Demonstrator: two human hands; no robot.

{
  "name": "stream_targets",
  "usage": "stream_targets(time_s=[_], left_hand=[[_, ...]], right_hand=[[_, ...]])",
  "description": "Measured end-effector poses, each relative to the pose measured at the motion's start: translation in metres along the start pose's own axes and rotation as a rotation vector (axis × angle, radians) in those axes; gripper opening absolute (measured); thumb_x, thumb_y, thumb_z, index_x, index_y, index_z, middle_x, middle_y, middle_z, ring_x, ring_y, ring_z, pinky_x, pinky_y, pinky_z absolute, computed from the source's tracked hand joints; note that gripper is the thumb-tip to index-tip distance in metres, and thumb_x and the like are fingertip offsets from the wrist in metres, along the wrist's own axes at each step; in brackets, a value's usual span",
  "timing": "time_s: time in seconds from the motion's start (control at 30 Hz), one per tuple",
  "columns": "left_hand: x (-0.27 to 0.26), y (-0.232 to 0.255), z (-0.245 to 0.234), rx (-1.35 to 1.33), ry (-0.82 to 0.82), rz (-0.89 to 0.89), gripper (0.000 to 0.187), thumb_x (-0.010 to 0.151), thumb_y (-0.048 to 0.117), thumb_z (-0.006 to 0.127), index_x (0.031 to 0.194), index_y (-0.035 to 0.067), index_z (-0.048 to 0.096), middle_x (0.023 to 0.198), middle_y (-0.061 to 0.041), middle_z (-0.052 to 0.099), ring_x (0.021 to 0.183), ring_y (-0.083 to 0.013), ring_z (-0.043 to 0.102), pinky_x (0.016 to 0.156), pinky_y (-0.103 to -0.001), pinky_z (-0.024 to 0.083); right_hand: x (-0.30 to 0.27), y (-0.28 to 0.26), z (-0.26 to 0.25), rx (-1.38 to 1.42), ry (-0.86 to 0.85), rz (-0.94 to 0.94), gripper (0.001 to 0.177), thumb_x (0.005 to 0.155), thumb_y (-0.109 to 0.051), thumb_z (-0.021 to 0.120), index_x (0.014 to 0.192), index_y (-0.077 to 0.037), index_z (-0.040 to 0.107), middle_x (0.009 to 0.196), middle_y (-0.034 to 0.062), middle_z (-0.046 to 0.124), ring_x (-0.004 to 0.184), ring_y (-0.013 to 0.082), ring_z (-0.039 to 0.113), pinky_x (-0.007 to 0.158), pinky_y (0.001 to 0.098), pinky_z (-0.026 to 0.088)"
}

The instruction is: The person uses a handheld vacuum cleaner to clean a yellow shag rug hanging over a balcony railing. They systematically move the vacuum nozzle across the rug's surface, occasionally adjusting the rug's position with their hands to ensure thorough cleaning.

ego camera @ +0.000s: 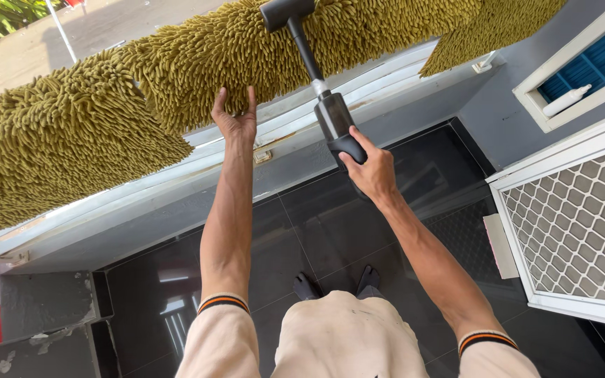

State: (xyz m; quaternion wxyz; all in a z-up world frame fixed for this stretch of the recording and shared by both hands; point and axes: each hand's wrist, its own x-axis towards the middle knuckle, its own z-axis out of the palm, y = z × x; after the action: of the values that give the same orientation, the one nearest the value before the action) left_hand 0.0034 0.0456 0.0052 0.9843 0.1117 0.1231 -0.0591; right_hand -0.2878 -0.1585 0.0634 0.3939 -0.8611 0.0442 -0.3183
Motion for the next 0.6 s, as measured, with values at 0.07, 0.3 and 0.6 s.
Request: stream_targets(time_s=[0.07, 0.3, 0.6], left_hand=[[0.015, 0.016, -0.01, 0.018, -0.03, 0.002, 0.039, 0.088, 0.008, 0.072, 0.122, -0.001, 0.057, 0.126, -0.018, 0.061, 0.112, -0.0345, 0.065, 0.089, -0.048, 0.06], [0.035, 0.017, -0.031, 0.128, -0.034, 0.052, 0.033, 0.097, 0.011, 0.063, 0.126, -0.002, 0.055, 0.126, -0.017, 0.062, 0.11, -0.0316, 0.067, 0.086, -0.045, 0.061], [0.022, 0.023, -0.022, 0.221, 0.009, 0.029, 0.033, 0.1, 0.01, 0.057, 0.13, -0.003, 0.053, 0.128, -0.017, 0.06, 0.111, -0.0296, 0.066, 0.087, -0.041, 0.062]], right_hand=[[-0.002, 0.002, 0.01, 0.005, -0.001, -0.015, 0.056, 0.087, -0.012, 0.08, 0.137, 0.004, 0.061, 0.124, 0.0275, 0.069, 0.107, 0.038, 0.073, 0.086, 0.0389, 0.061], [-0.058, 0.014, 0.024, -0.022, -0.116, 0.141, 0.061, 0.086, -0.014, 0.079, 0.141, 0.002, 0.057, 0.119, 0.0261, 0.071, 0.098, 0.037, 0.075, 0.079, 0.0387, 0.062], [-0.083, -0.002, 0.002, 0.116, -0.061, 0.138, 0.054, 0.085, -0.012, 0.079, 0.135, 0.002, 0.064, 0.123, 0.0241, 0.072, 0.104, 0.0312, 0.076, 0.084, 0.0349, 0.062]])
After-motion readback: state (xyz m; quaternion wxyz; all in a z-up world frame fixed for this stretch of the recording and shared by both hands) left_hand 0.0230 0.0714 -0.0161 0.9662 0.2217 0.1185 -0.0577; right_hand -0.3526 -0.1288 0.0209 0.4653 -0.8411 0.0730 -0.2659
